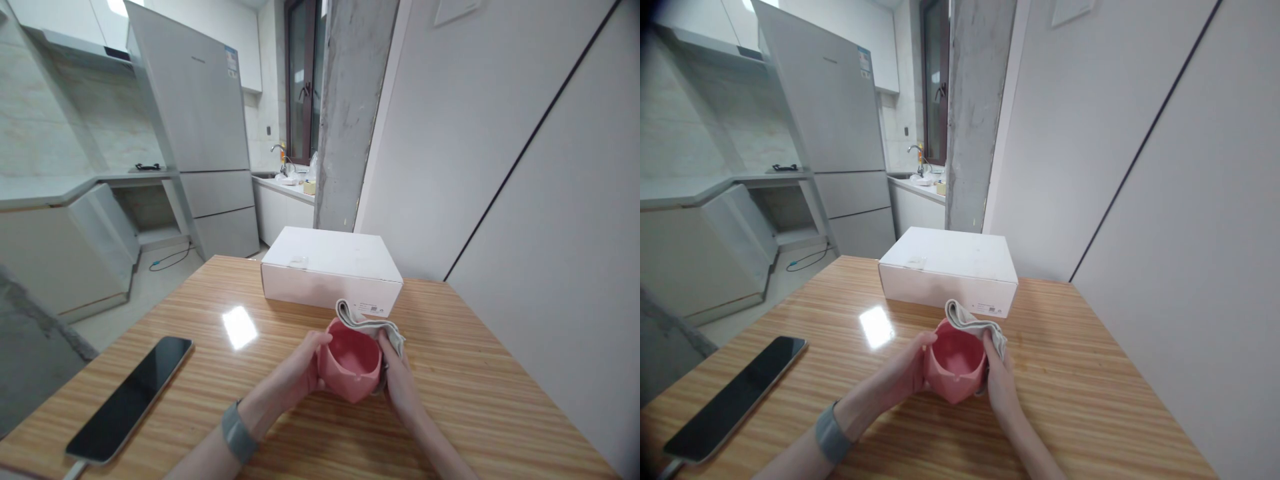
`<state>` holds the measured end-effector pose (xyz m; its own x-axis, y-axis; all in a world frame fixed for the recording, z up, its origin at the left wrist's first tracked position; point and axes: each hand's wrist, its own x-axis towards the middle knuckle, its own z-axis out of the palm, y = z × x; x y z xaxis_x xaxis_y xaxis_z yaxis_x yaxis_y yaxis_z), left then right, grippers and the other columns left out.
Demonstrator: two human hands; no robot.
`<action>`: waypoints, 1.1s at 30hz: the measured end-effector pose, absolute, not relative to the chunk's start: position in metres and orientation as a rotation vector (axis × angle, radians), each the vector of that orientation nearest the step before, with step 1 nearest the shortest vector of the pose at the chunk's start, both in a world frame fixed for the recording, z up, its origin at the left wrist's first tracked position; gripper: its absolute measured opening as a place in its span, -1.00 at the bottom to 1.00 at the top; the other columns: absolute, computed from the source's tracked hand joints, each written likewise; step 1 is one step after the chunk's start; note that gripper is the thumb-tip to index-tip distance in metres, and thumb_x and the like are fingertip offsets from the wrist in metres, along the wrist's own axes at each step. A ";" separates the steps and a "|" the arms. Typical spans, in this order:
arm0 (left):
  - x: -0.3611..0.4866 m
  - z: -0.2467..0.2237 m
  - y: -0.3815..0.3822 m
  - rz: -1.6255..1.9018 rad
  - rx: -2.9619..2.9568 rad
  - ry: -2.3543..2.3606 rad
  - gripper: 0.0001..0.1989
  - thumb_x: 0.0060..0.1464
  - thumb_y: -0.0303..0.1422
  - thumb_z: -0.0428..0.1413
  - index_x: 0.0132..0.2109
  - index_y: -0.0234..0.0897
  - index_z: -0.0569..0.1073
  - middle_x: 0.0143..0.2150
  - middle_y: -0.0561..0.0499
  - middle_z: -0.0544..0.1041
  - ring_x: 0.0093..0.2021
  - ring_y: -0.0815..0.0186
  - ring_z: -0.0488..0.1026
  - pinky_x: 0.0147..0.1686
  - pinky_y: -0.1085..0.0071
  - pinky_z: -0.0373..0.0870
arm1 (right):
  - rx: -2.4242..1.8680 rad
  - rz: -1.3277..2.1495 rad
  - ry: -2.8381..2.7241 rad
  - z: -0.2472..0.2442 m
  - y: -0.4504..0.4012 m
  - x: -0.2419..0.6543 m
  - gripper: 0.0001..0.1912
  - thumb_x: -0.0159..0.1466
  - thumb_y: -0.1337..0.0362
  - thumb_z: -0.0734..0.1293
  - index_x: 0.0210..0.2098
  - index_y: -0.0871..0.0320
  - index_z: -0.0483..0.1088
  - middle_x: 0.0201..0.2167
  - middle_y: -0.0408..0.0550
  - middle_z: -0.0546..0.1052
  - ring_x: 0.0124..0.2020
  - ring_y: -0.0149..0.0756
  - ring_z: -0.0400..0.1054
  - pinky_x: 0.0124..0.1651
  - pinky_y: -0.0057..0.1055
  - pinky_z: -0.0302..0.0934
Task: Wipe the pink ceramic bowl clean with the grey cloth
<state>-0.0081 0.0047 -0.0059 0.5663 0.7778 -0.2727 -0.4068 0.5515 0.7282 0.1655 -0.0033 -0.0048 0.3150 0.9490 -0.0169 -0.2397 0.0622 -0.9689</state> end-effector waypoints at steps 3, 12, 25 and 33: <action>-0.010 -0.005 0.004 0.764 0.611 0.604 -0.64 0.10 -0.22 0.06 -0.03 -0.35 0.44 -0.14 -0.15 0.57 -0.26 0.22 0.53 -0.40 0.41 0.46 | -1.144 1.081 -0.778 -0.002 -0.004 0.162 -0.49 -0.02 -0.15 0.43 -0.26 0.10 0.57 -0.16 -0.03 0.63 -0.01 -0.03 0.42 0.12 -0.17 0.22; -0.007 0.008 0.000 1.024 0.595 0.627 -0.47 -0.07 -0.45 0.23 0.06 -0.15 0.28 0.05 -0.05 0.45 -0.17 0.28 0.50 -0.28 0.39 0.47 | -1.075 0.996 -0.899 -0.003 -0.012 0.157 -0.53 0.01 -0.13 0.42 -0.20 0.01 0.56 -0.12 -0.10 0.60 0.09 -0.10 0.34 0.23 -0.23 0.10; -0.003 0.008 0.000 0.894 0.598 0.635 -0.63 0.12 -0.22 0.08 -0.06 -0.43 0.51 -0.14 -0.13 0.62 -0.17 0.21 0.54 -0.24 0.46 0.40 | -1.094 1.150 -0.811 0.000 -0.011 0.156 -0.50 -0.04 -0.17 0.43 -0.30 0.07 0.58 -0.26 -0.04 0.64 -0.05 -0.01 0.44 0.12 -0.12 0.21; -0.002 0.006 0.003 1.062 0.527 0.651 -0.57 0.06 -0.31 0.15 0.09 -0.29 0.40 0.00 -0.13 0.55 -0.08 0.17 0.52 -0.26 0.38 0.48 | -1.065 1.091 -0.769 -0.014 -0.010 0.156 -0.59 0.03 -0.06 0.43 -0.18 -0.02 0.54 -0.09 -0.14 0.59 0.17 -0.12 0.27 0.31 -0.13 -0.04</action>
